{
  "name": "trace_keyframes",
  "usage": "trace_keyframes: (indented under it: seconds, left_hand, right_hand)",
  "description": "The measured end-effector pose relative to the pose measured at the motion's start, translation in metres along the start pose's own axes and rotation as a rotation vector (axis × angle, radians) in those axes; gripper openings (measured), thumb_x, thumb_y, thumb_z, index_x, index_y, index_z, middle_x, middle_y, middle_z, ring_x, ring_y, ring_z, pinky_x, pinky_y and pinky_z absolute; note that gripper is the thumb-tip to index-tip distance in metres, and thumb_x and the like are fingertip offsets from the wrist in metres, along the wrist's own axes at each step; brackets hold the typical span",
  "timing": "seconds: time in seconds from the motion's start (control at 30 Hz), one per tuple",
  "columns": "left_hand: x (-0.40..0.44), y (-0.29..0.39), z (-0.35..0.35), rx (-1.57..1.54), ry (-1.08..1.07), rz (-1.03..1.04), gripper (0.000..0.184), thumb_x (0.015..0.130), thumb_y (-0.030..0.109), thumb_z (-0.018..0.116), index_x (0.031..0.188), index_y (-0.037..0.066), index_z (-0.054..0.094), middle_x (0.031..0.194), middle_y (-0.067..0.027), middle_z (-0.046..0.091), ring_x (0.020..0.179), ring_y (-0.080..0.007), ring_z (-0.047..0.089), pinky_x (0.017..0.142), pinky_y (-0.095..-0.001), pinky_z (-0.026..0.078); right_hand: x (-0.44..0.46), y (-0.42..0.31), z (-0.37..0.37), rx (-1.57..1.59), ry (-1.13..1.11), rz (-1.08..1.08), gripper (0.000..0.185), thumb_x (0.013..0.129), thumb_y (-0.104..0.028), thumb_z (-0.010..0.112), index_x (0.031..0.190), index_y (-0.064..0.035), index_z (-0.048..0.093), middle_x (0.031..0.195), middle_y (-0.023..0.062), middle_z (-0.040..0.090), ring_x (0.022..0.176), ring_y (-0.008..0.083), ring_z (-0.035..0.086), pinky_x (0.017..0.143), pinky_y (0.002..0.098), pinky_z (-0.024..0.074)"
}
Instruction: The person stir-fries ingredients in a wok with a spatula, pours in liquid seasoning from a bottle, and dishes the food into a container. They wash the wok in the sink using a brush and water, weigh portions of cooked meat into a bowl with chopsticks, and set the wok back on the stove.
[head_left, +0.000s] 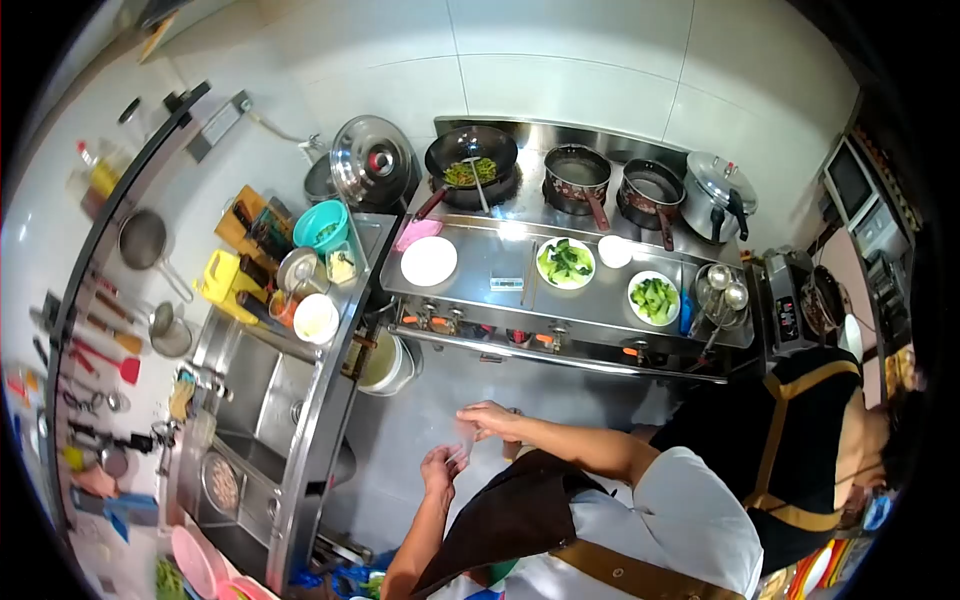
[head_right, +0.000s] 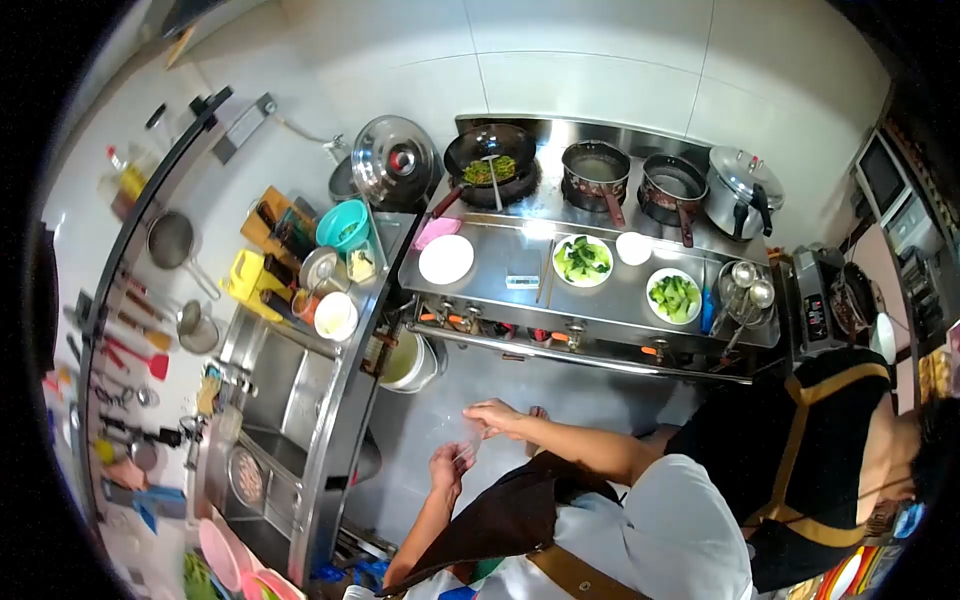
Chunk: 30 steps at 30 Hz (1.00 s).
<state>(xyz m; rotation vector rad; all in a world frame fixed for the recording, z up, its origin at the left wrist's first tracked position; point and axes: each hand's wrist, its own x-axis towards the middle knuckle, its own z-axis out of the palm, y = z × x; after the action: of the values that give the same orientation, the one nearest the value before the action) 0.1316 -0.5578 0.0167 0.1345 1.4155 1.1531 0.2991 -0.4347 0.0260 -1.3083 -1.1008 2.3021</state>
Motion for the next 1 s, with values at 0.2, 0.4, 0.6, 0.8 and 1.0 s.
trace_keyframes:
  seconds: [0.2, 0.4, 0.6, 0.8, 1.0]
  left_hand:
    - [0.068, 0.083, 0.015, 0.311, -0.041, 0.108, 0.017, 0.099, 0.016, 0.05, 0.107, 0.001, 0.054, 0.1, -0.0196, 0.07, 0.074, -0.027, 0.071, 0.06, -0.0354, 0.059]
    - [0.168, 0.128, 0.052, 0.659, -0.236, 0.082, 0.019, 0.099, 0.012, 0.05, 0.112, -0.002, 0.054, 0.098, -0.0175, 0.071, 0.069, -0.0219, 0.071, 0.052, -0.0322, 0.057]
    - [0.281, 0.168, 0.103, 1.118, -0.387, 0.212, 0.027, 0.096, 0.022, 0.051, 0.106, -0.001, 0.059, 0.082, -0.0144, 0.072, 0.06, -0.0228, 0.071, 0.053, -0.0362, 0.055]
    - [0.348, 0.218, 0.152, 1.143, -0.541, 0.156, 0.033, 0.094, 0.029, 0.054, 0.105, -0.001, 0.059, 0.078, -0.0143, 0.071, 0.057, -0.0224, 0.07, 0.053, -0.0359, 0.054]
    - [0.403, 0.228, 0.187, 1.417, -0.689, 0.47, 0.029, 0.092, 0.031, 0.057, 0.099, 0.004, 0.064, 0.089, -0.0185, 0.07, 0.086, -0.0394, 0.068, 0.078, -0.0474, 0.054]
  right_hand:
    - [0.127, -0.07, -0.127, -0.879, 0.571, -0.165, 0.039, 0.086, -0.025, 0.065, 0.123, -0.0112, 0.067, 0.116, 0.0156, 0.069, 0.107, 0.0298, 0.065, 0.097, 0.041, 0.0504]
    - [0.183, -0.175, -0.206, -1.235, 0.752, -0.118, 0.064, 0.086, -0.018, 0.062, 0.148, -0.0265, 0.045, 0.159, 0.0136, 0.027, 0.133, 0.0459, 0.04, 0.105, 0.056, 0.04]
    - [0.231, -0.203, -0.234, -1.241, 0.723, 0.087, 0.068, 0.091, -0.032, 0.062, 0.153, -0.0329, 0.034, 0.167, 0.0081, 0.003, 0.149, 0.0468, 0.007, 0.11, 0.0722, 0.0166]
    - [0.234, -0.203, -0.243, -1.216, 0.796, 0.168, 0.068, 0.092, -0.036, 0.062, 0.154, -0.0338, 0.033, 0.167, 0.0076, 0.001, 0.149, 0.0478, 0.002, 0.115, 0.0677, 0.0129]
    - [0.208, -0.195, -0.266, -1.196, 0.781, 0.234, 0.072, 0.09, -0.03, 0.069, 0.153, -0.0362, 0.034, 0.167, 0.0068, 0.002, 0.15, 0.0466, 0.004, 0.119, 0.0568, 0.0182]
